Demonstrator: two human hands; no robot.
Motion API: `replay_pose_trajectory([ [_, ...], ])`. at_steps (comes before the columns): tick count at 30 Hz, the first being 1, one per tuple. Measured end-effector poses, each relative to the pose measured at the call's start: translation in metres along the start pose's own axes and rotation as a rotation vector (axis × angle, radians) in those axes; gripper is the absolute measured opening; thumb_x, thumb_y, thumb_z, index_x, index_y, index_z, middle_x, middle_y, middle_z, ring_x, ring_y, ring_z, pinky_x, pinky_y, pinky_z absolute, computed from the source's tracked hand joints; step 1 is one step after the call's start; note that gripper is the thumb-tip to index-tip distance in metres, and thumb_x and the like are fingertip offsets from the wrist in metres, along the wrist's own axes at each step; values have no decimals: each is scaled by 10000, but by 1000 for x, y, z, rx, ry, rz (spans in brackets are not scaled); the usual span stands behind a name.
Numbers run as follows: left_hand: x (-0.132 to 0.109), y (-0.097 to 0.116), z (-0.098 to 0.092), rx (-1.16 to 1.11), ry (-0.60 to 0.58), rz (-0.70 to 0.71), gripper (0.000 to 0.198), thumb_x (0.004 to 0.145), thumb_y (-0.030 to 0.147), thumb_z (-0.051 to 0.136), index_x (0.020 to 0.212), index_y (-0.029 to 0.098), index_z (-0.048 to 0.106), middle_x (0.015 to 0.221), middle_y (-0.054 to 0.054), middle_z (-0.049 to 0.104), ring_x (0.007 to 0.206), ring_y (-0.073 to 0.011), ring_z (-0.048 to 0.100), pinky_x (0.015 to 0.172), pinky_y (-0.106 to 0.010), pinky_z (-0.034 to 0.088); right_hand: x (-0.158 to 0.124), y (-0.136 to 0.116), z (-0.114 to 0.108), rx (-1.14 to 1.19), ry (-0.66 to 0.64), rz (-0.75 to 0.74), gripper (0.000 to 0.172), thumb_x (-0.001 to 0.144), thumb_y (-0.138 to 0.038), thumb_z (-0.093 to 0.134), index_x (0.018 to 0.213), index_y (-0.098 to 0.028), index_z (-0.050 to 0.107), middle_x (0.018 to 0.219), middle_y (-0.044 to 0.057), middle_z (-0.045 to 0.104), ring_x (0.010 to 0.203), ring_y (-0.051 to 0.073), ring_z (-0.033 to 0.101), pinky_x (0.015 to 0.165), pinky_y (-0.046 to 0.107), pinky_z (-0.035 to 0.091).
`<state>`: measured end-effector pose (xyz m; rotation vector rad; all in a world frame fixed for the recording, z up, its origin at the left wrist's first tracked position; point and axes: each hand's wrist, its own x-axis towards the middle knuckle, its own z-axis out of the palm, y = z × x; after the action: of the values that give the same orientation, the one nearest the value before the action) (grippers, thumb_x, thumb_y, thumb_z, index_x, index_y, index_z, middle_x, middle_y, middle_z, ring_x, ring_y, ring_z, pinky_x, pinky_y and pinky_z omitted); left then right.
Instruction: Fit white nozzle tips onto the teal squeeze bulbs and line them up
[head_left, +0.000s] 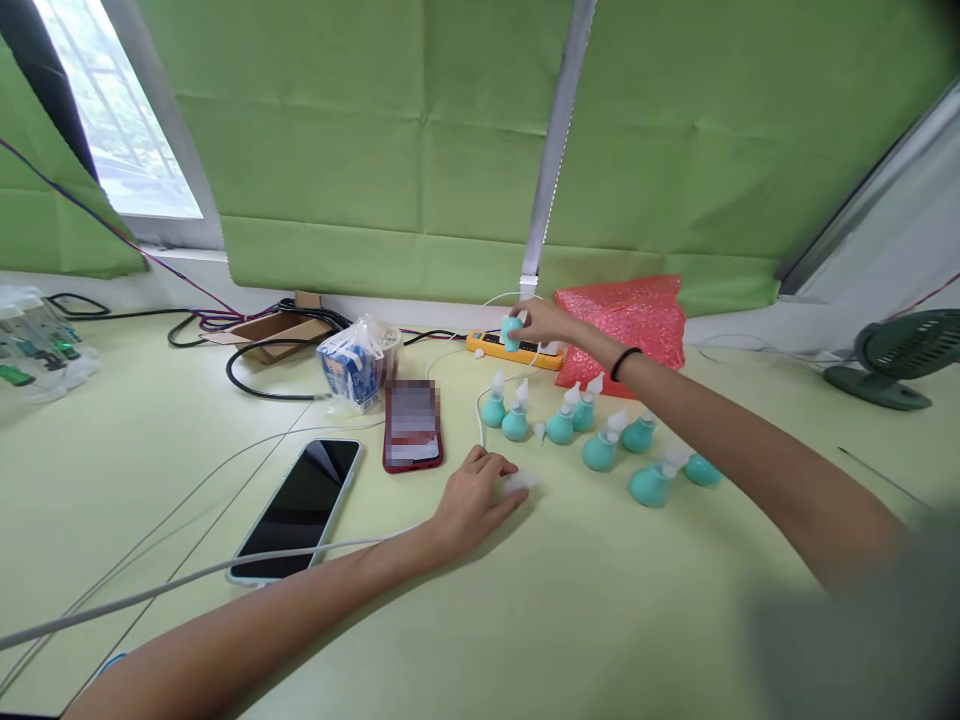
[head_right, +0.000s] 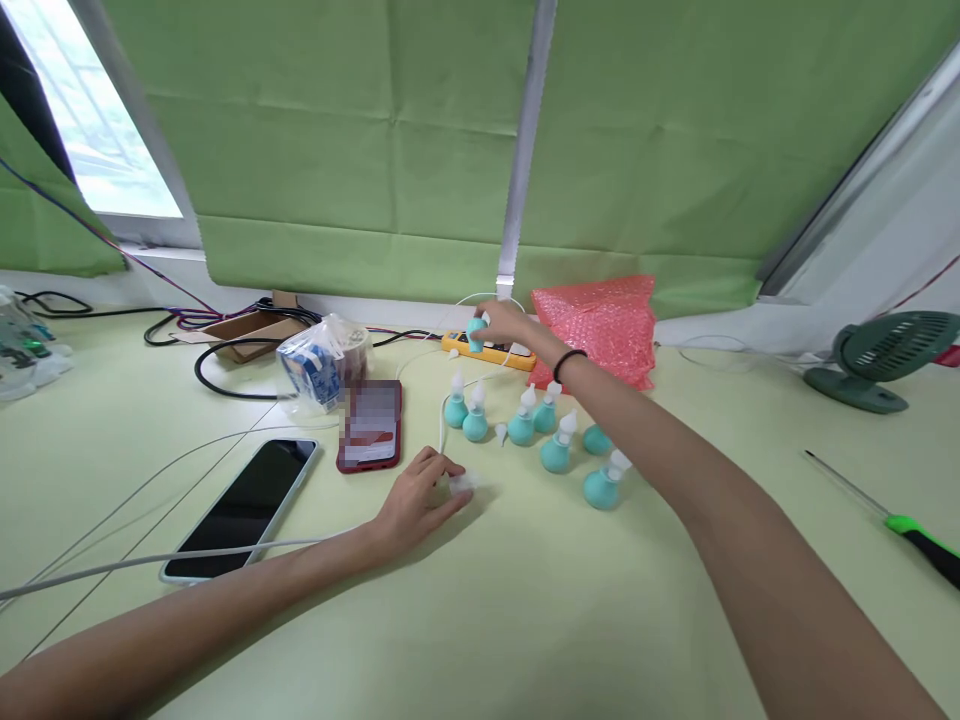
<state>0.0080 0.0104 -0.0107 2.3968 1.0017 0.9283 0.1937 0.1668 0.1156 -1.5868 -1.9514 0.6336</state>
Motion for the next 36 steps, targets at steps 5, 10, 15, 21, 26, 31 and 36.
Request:
replay_pose_trajectory([
  [5, 0, 0, -1, -69, 106, -65, 134, 689, 232, 499, 804, 168, 479, 776, -23, 510, 724, -133, 477, 622, -250, 404, -74, -52, -31, 480, 29, -150, 328, 671, -334, 570, 923, -153, 464, 694, 14, 577, 547, 87, 549, 492, 231, 466],
  [10, 1, -2, 1, -192, 162, -82, 137, 694, 213, 483, 825, 173, 493, 791, -13, 543, 716, -116, 496, 611, -230, 414, -176, -37, 22, 898, -154, 7, 335, 621, -442, 559, 817, -188, 463, 594, -7, 533, 456, 110, 521, 364, 208, 404],
  [15, 2, -2, 3, -228, 135, -109, 187, 704, 249, 484, 869, 172, 521, 788, -12, 569, 662, -103, 506, 588, -220, 418, -213, 24, 90, 1150, -156, 248, 306, 608, -406, 589, 734, -198, 403, 537, -41, 471, 416, 76, 459, 351, 176, 349],
  [21, -1, 4, -1, -262, 144, -90, 143, 674, 237, 500, 788, 150, 505, 655, 2, 550, 549, -80, 472, 504, -193, 398, -207, 39, 99, 1093, 158, 180, 288, 618, -317, 623, 739, -202, 389, 557, -45, 493, 469, 87, 474, 413, 199, 369],
  [26, -3, 5, 0, -273, 133, -44, 164, 670, 259, 516, 787, 145, 528, 630, -3, 553, 529, -78, 470, 512, -198, 413, -208, 38, 102, 1002, 222, 170, 295, 596, -338, 635, 720, -197, 408, 587, -32, 524, 524, 117, 513, 451, 241, 421],
  [31, -1, 2, 2, -282, 98, -67, 226, 681, 280, 526, 852, 139, 571, 639, -17, 577, 534, -90, 496, 536, -210, 428, -209, 40, 103, 985, 237, 187, 292, 595, -339, 639, 685, -190, 405, 555, -33, 534, 515, 114, 526, 461, 241, 439],
  [36, 0, 3, 1, -325, 51, -119, 280, 694, 321, 521, 888, 132, 592, 682, -36, 595, 598, -115, 525, 564, -221, 434, -208, 41, 100, 1020, 230, 184, 279, 620, -326, 623, 664, -186, 386, 548, -27, 540, 529, 121, 543, 489, 252, 451],
])
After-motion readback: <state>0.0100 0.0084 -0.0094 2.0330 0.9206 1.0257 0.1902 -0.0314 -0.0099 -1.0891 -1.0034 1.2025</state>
